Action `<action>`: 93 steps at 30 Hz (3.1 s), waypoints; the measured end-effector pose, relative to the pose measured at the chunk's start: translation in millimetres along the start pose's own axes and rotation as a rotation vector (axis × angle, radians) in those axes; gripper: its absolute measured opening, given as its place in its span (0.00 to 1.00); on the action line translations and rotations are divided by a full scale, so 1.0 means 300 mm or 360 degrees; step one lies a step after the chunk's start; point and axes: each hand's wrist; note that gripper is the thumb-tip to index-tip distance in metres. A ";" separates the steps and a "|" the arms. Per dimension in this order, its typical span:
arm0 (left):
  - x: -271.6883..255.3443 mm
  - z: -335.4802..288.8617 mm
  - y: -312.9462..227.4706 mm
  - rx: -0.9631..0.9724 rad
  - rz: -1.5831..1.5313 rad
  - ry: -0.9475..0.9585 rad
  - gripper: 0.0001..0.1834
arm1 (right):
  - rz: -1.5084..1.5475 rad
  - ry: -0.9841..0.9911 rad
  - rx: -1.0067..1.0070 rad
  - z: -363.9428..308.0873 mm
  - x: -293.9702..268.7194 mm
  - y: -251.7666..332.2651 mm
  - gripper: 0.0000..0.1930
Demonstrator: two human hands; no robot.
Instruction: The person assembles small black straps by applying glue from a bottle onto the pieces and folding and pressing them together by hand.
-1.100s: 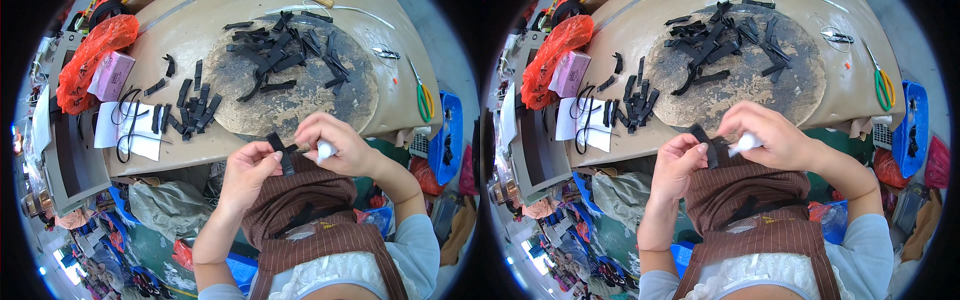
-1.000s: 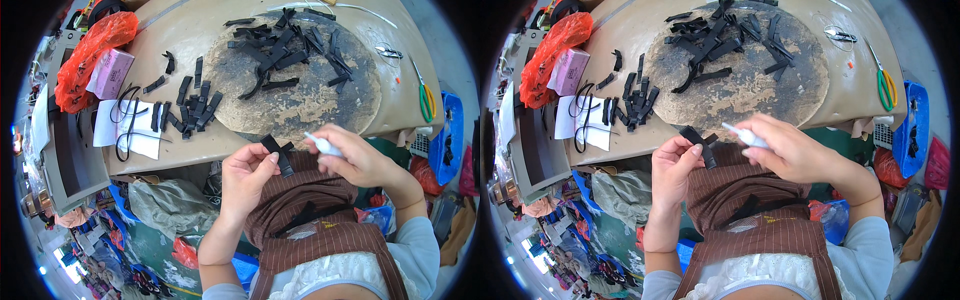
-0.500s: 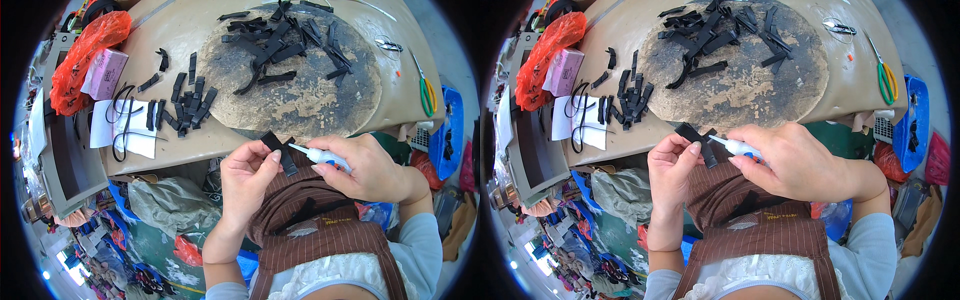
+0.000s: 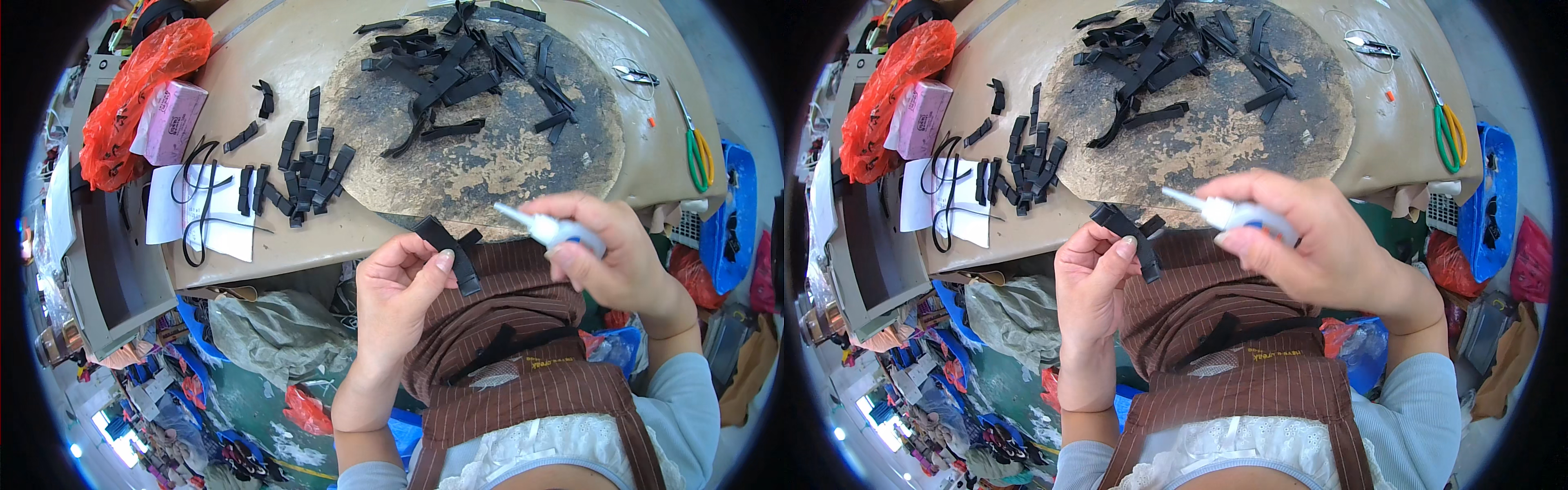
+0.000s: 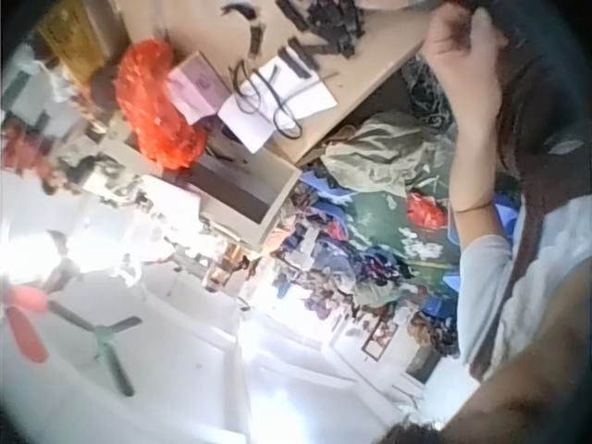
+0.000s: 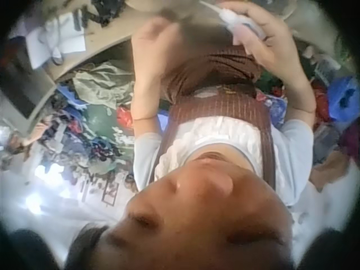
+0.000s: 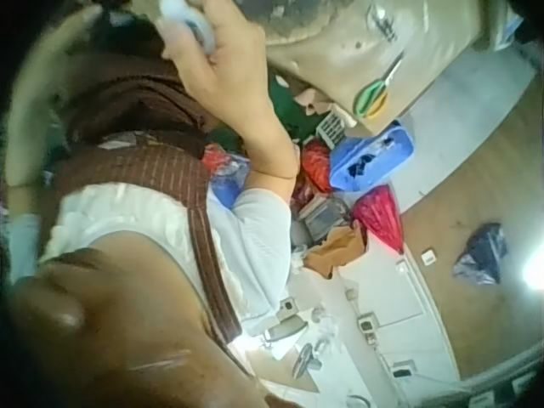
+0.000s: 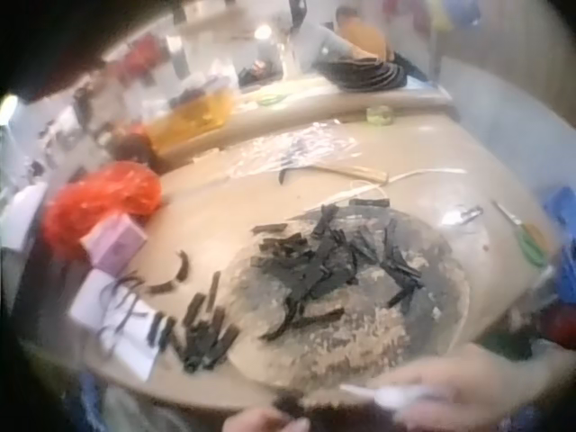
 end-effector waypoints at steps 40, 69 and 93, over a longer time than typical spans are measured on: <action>0.011 0.016 0.018 -0.0112 -0.0189 0.0463 0.10 | 0.0682 0.0472 0.0467 0.124 0.013 -0.063 0.06; 0.017 -0.037 0.052 0.0467 -0.0043 0.0121 0.10 | -0.0266 0.0356 -0.0428 0.017 0.013 -0.017 0.14; 0.008 0.007 0.084 0.0175 -0.0208 0.0029 0.11 | 0.0620 0.0098 0.0199 0.000 -0.035 -0.010 0.09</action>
Point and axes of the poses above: each hand's wrist, its own z-axis towards the middle knuckle, its own x-axis out of the palm, y = z × x, and after that the axes turned 5 degrees about z, right-handed
